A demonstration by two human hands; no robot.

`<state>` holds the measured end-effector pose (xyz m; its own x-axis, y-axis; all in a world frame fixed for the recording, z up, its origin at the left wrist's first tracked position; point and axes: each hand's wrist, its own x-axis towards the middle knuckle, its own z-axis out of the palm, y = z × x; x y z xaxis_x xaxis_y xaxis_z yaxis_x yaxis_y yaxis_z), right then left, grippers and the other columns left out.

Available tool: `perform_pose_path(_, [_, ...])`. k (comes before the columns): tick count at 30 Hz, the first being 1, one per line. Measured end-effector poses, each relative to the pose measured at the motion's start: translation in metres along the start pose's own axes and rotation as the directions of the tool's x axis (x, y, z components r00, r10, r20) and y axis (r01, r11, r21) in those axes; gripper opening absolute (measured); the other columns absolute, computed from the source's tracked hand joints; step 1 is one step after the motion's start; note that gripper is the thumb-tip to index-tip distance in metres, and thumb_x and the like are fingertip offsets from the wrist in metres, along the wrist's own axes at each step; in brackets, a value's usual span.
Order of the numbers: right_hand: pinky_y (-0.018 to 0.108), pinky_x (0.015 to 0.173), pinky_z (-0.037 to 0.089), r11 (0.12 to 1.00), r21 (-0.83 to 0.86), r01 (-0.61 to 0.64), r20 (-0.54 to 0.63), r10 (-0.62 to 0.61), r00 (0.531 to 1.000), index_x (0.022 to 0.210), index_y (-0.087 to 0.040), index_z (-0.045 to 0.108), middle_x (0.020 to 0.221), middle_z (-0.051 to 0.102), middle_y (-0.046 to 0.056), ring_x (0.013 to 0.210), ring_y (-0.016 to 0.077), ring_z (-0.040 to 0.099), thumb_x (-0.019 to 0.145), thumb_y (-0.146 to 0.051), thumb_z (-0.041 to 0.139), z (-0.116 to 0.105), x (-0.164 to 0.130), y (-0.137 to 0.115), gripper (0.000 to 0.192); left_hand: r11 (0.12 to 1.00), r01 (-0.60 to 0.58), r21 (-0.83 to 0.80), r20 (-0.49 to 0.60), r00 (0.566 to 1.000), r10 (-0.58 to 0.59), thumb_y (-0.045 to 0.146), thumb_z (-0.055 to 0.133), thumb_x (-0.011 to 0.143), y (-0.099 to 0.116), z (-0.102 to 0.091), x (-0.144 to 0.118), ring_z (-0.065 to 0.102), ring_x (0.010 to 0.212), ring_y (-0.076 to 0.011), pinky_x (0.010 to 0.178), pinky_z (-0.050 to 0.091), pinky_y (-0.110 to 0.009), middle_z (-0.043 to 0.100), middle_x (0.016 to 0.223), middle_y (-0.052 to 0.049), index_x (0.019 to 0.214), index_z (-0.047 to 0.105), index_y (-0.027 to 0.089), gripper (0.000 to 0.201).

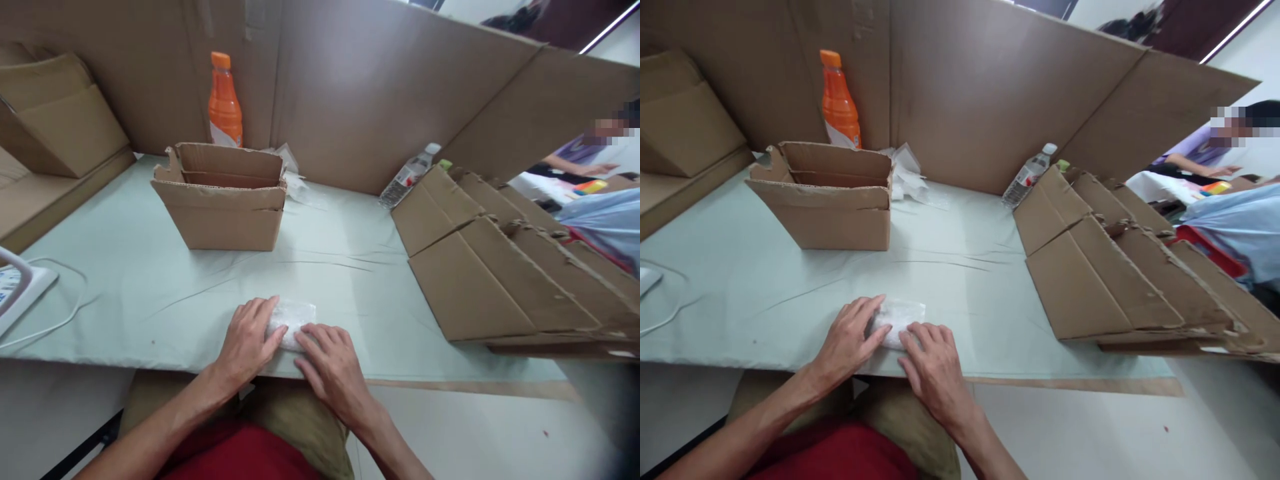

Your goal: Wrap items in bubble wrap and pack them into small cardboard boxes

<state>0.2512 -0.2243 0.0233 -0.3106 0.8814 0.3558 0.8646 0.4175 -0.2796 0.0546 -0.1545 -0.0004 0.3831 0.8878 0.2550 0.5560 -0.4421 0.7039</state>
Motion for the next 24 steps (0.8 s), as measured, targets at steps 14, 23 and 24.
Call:
perform_pose_path(14, [0.043,0.107,0.047,0.608,0.676,-0.417,0.29,0.301,0.908,0.139,-0.023,0.059,0.141,0.061,0.012,0.129,0.0298,0.057,0.087,-0.044,0.069,0.001,0.021,0.009,0.057,0.584,0.388,-0.713,0.235,0.917,-0.322,0.016,0.054,0.084,0.016,-0.015,-0.009,0.058,0.082,-0.0117,0.08,0.049,-0.026,0.057,0.099,0.0,0.155,0.025,0.022,0.078])
perform_pose_path(23, [0.028,0.069,0.05,0.394,0.735,-0.551,0.438,0.343,0.831,0.102,-0.017,0.075,0.085,0.07,0.006,0.076,0.0202,0.062,0.088,-0.059,0.064,0.008,0.036,0.014,0.045,0.962,-0.238,-0.136,-0.17,0.962,0.214,0.011,0.058,0.085,-0.001,-0.055,0.028,0.057,0.124,-0.0244,0.106,0.048,-0.042,0.059,0.134,-0.011,0.15,0.037,0.024,0.07])
perform_pose_path(24, [0.028,0.067,0.049,0.386,0.735,-0.558,0.435,0.363,0.824,0.099,-0.017,0.075,0.084,0.069,0.006,0.074,0.0197,0.06,0.087,-0.059,0.065,0.01,0.035,0.015,0.045,0.953,-0.301,0.009,-0.285,0.913,0.292,0.011,0.057,0.086,-0.006,-0.071,0.044,0.054,0.128,-0.0255,0.108,0.047,-0.044,0.057,0.137,-0.012,0.149,0.039,0.024,0.067])
